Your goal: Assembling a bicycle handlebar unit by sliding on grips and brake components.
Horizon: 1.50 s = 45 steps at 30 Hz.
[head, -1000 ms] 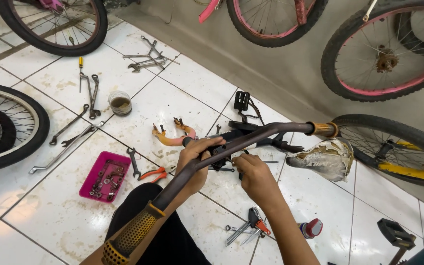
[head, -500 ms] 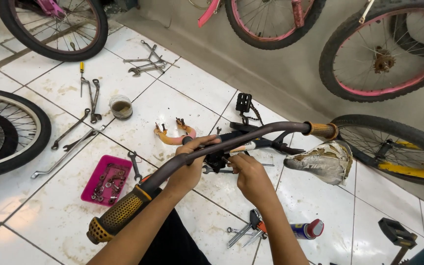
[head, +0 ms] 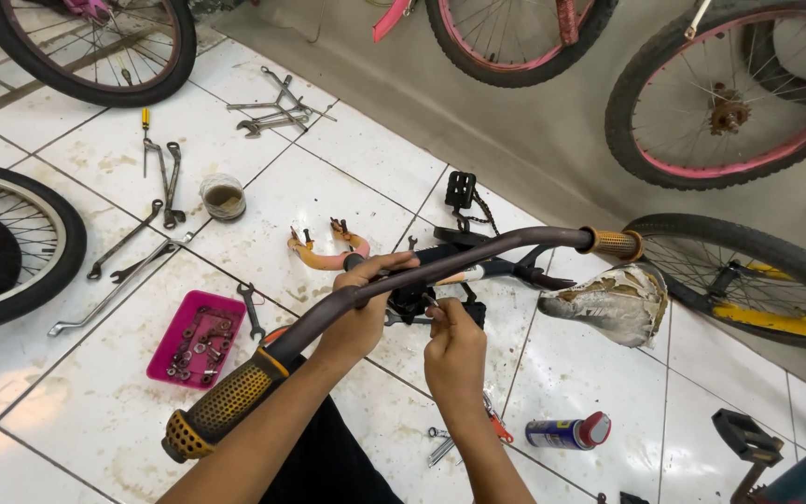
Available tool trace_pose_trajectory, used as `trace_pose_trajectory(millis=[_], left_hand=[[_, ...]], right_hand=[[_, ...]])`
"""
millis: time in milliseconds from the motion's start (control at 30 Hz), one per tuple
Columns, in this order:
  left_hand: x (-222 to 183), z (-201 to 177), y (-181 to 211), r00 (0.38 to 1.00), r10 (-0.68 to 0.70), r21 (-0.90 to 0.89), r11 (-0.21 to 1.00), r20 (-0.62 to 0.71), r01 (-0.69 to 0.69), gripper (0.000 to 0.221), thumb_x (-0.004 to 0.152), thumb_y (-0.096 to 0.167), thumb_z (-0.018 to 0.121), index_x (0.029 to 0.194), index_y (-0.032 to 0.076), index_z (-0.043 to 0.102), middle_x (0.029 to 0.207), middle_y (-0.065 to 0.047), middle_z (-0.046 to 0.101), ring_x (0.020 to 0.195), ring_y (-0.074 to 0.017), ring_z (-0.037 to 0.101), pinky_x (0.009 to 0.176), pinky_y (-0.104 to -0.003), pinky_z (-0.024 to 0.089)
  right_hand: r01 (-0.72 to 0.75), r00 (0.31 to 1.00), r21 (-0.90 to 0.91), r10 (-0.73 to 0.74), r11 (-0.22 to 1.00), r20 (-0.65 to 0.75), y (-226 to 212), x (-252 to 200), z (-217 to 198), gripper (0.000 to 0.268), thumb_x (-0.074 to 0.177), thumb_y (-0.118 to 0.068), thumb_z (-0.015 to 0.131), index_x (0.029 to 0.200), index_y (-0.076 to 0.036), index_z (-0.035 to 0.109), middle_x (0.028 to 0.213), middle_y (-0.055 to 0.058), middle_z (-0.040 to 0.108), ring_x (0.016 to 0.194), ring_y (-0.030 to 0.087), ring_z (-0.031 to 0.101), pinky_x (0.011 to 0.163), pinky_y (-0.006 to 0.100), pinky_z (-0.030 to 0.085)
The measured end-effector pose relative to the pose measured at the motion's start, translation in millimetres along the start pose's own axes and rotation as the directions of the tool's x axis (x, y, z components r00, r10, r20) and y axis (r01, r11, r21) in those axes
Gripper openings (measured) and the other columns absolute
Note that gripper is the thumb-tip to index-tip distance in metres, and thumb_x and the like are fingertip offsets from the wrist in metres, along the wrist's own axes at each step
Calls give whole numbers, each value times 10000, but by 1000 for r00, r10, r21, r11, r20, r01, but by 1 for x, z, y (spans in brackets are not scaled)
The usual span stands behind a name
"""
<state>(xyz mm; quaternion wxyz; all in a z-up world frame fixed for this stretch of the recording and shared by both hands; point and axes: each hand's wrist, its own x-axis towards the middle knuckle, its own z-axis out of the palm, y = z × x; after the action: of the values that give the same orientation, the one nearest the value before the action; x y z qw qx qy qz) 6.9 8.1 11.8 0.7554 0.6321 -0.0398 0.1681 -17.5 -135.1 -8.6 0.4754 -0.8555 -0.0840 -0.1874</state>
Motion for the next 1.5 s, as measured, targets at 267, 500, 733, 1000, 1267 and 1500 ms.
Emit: trace_pose_trajectory(millis=[267, 500, 733, 1000, 1267, 1500], left_hand=[[1, -6, 4, 1000, 0, 41, 999, 25, -1, 296, 971, 63, 554, 1180, 62, 764, 1024, -154, 795, 974, -280, 723, 885, -396, 535], [2, -4, 2, 999, -11, 49, 999, 31, 9, 308, 966, 32, 546, 1193, 50, 754, 1042, -168, 791, 1008, -307, 723, 907, -410, 535], [6, -8, 2, 991, -72, 32, 997, 115, 69, 348, 958, 114, 470, 1204, 69, 711, 1198, -102, 757, 1209, -219, 684, 1078, -347, 527], [5, -4, -5, 996, 89, -37, 995, 9, -88, 257, 991, 112, 604, 1180, 33, 759, 1011, -172, 794, 928, -273, 727, 838, -376, 545], [6, -6, -8, 992, 122, -108, 987, 14, -119, 261, 991, 105, 600, 1173, -10, 748, 998, -211, 785, 922, -315, 733, 842, -419, 558], [10, -6, -19, 985, 175, -176, 969, -3, -173, 245, 961, 61, 632, 1144, -55, 747, 982, -232, 778, 918, -324, 746, 807, -406, 578]], right_hand=[[224, 973, -88, -219, 971, 68, 30, 11, -7, 274, 957, 115, 471, 976, -25, 706, 626, 89, 622, 591, 221, 626, 618, 324, 551], [194, 979, -38, -196, 980, -55, 27, 12, -10, 241, 976, 98, 475, 979, -7, 691, 614, 79, 596, 577, 217, 591, 589, 330, 519], [90, 989, 2, -89, 996, 121, -14, 26, -52, 230, 1053, -191, 508, 1045, -53, 692, 668, 2, 583, 599, 112, 529, 558, 273, 424], [477, 862, -257, -389, 841, 326, -11, 51, -22, 139, 985, -66, 615, 1053, -83, 735, 813, 112, 739, 712, 248, 737, 679, 346, 604], [677, 736, -381, -557, 630, 385, 21, 63, -16, 199, 951, -28, 643, 1095, -134, 729, 953, 97, 730, 885, 263, 738, 846, 368, 595], [804, 593, -375, -671, 461, 446, 43, 73, -13, 282, 932, 20, 601, 1129, -139, 725, 980, 94, 722, 975, 284, 721, 882, 404, 566]])
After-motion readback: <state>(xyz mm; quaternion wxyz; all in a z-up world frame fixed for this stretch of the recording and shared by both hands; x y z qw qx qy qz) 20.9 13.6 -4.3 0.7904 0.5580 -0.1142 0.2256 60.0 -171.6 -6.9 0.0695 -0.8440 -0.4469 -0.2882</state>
